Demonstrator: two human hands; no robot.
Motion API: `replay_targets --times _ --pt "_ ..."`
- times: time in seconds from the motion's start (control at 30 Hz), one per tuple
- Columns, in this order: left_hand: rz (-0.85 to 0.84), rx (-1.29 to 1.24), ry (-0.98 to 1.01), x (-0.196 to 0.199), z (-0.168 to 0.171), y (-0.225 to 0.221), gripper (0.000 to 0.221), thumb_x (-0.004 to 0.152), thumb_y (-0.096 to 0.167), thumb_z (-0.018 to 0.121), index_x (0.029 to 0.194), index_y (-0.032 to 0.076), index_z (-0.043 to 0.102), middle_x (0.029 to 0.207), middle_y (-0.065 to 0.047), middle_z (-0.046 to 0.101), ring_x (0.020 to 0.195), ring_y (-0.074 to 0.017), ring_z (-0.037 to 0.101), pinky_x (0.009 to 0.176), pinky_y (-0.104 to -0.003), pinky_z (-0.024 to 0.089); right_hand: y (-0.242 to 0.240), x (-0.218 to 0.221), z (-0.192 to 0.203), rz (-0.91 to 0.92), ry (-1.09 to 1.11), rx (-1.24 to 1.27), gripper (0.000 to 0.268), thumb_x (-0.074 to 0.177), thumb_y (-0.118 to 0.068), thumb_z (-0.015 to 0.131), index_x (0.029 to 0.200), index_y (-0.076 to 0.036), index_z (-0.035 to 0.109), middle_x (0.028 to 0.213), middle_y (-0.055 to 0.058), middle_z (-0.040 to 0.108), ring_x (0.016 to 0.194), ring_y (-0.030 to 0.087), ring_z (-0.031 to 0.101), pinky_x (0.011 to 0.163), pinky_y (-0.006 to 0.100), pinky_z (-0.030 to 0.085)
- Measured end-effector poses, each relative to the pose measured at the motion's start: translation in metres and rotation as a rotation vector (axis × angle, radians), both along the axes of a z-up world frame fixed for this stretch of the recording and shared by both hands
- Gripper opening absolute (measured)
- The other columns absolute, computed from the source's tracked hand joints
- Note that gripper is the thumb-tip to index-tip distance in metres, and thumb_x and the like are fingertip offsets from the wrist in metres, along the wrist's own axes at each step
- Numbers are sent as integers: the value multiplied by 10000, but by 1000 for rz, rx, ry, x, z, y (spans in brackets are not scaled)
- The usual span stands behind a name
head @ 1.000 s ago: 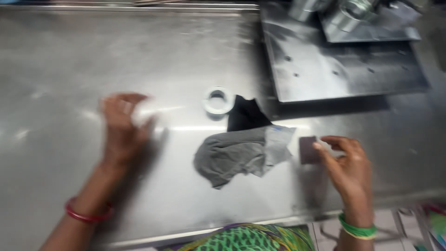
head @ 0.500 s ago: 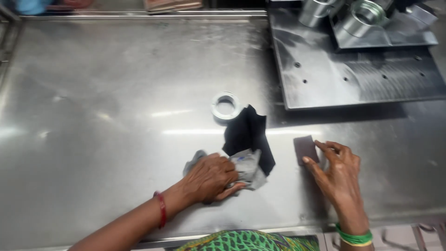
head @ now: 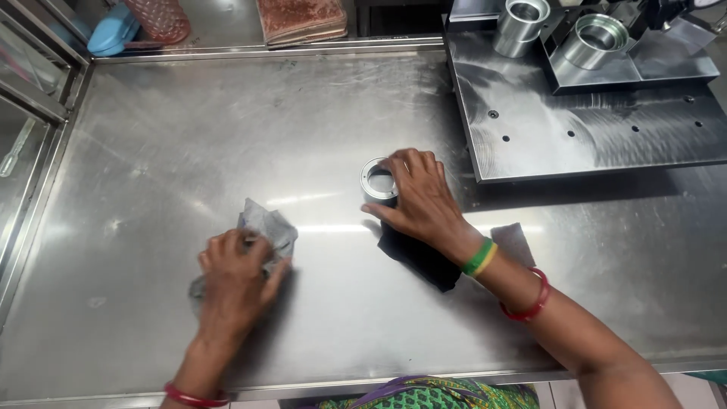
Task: Clean, mark, and inspect metal industrial rings using cloths and markers.
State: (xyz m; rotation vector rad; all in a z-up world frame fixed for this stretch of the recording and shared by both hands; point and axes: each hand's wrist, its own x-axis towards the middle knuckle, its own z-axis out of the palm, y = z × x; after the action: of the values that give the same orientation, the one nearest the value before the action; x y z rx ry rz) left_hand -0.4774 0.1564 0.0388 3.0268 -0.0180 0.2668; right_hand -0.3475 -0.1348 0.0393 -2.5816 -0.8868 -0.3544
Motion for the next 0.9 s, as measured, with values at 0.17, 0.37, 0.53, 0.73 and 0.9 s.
replay_targets --times 0.17,0.37,0.53,0.73,0.9 --pt "-244 -119 -211 5 2 -39 410 753 411 794 1003 103 688 1331 -203 517 1264 -385 422 1017 -537 364 18 27 -17 -92 162 -8 1048 659 -669 808 1450 -52 504 1241 235 536 1092 369 513 829 512 454" --pt "-392 -293 -177 26 17 -78 460 852 318 789 1220 91 630 1342 -169 527 1305 -354 434 1105 -508 365 15 32 -2 -22 237 -69 841 686 -518 793 1383 -95 585 1090 171 662 1052 331 611 983 435 521" --pt "-531 -531 -245 34 8 -98 574 759 79 787 1295 22 592 1267 -121 611 1228 -316 566 1028 -396 516 10 -22 43 62 819 128 972 614 -599 789 1412 -117 515 1065 152 695 981 302 727 859 433 601" --pt "-533 -1061 -125 15 -1 -105 242 858 148 825 1029 87 666 1057 -25 664 1042 -185 687 902 -331 582 -24 -76 45 318 1134 494 1152 585 -567 890 1522 -148 367 1209 156 653 1140 283 687 966 437 598" --pt "-536 -1353 -186 18 -21 -120 161 951 177 728 1044 85 633 1145 -46 597 1159 -184 621 1021 -344 573 -24 -104 24 281 850 667 908 663 -320 922 1425 -79 491 1226 115 619 1148 232 668 926 376 589"
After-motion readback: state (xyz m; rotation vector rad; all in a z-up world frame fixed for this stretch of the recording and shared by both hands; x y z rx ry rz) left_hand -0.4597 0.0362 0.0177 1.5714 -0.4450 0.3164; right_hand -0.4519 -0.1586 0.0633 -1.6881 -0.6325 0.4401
